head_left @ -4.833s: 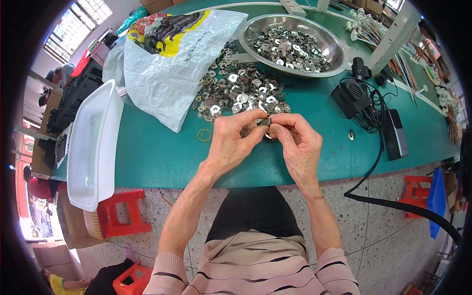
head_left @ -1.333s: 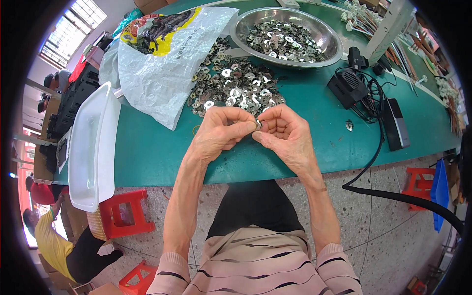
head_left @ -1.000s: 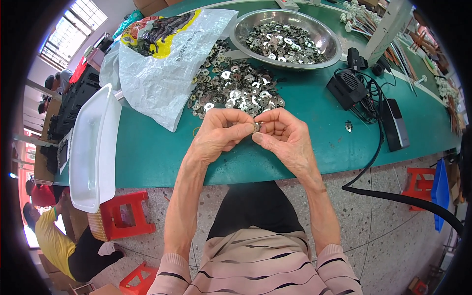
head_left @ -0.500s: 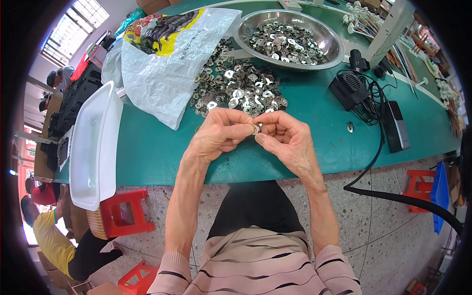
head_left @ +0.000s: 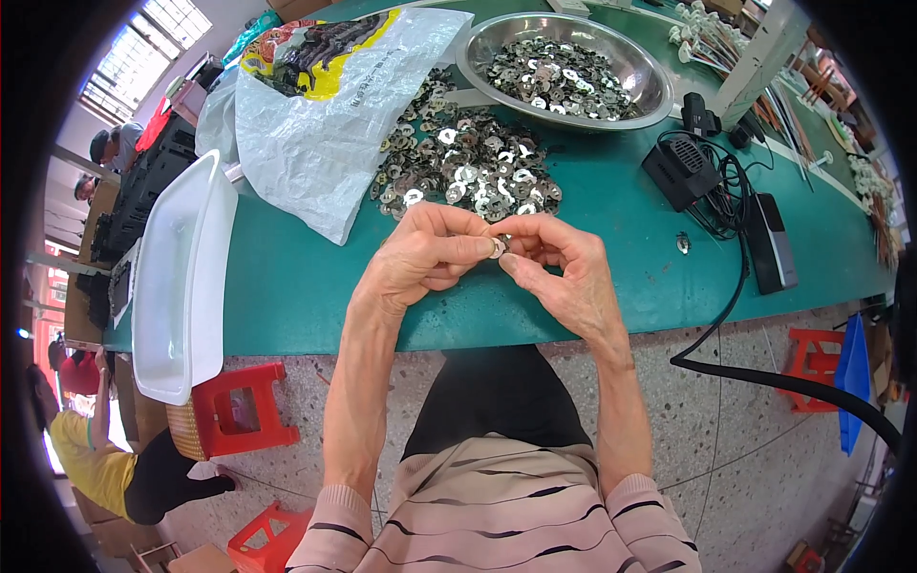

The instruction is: The person sorts small metal washers and fasteners by hand, separating them from a metal bowl into a plastic bin.

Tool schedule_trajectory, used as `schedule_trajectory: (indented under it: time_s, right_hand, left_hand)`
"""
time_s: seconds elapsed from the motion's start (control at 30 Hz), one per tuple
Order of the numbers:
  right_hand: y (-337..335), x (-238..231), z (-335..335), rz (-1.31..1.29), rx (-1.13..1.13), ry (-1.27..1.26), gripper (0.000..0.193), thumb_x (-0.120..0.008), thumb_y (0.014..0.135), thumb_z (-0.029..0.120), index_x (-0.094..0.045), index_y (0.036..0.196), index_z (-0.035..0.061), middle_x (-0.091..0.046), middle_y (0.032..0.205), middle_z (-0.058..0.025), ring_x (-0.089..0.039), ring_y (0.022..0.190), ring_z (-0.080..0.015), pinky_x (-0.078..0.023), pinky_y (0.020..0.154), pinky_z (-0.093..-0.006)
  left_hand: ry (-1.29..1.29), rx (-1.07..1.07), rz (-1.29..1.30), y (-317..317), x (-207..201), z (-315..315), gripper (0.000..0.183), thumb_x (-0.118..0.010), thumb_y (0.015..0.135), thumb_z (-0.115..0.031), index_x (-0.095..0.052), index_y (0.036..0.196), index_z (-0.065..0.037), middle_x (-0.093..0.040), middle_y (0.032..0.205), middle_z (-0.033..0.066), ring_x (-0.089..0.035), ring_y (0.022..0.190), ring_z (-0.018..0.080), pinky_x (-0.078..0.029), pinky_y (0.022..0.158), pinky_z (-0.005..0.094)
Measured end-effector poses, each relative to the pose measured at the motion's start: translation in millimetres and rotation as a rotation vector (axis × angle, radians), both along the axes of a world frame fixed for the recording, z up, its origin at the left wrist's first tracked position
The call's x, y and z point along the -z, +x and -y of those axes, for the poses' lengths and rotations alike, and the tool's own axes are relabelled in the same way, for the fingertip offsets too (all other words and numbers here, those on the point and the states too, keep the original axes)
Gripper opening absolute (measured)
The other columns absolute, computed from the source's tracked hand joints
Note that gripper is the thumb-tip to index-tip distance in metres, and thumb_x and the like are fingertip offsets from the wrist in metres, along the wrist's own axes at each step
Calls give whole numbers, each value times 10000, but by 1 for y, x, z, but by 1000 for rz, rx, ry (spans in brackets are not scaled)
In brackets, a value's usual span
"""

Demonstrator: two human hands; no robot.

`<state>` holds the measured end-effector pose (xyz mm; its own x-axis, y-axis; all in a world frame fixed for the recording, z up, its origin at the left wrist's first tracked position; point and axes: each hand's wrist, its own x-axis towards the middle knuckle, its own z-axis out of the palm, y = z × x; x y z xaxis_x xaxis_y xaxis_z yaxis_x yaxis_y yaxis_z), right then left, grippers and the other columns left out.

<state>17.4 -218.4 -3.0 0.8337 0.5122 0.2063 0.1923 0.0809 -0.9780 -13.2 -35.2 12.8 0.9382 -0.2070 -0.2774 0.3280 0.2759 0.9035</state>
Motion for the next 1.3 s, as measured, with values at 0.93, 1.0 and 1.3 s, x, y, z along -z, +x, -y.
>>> schedule_trajectory:
  time_s: [0.93,1.0,1.3]
  right_hand:
    - [1,3,1,-57,25,13,256,-684,730,68,-628,978,40,-606,778,-26,-557,672,-70,-471,613,-214]
    - [2,4,1,-59,23,8,258,-678,725,54,-629,978,41,-604,793,-31,-559,686,-73,-472,617,-217]
    - [3,5,-1,2,25,43,249,-643,721,-3,-629,967,33,-612,832,-36,-577,739,-99,-482,637,-230]
  left_hand:
    - [183,-102,52,-2,-1,9,102,-656,767,-85,-636,813,4,-455,537,-35,-331,421,7,-169,356,168]
    - [191,-97,47,-2,-2,9,105,-656,767,-86,-636,814,6,-453,537,-37,-331,421,7,-167,356,168]
    - [172,-78,19,-1,-3,10,116,-652,774,-92,-633,816,15,-439,533,-46,-325,422,7,-160,356,171]
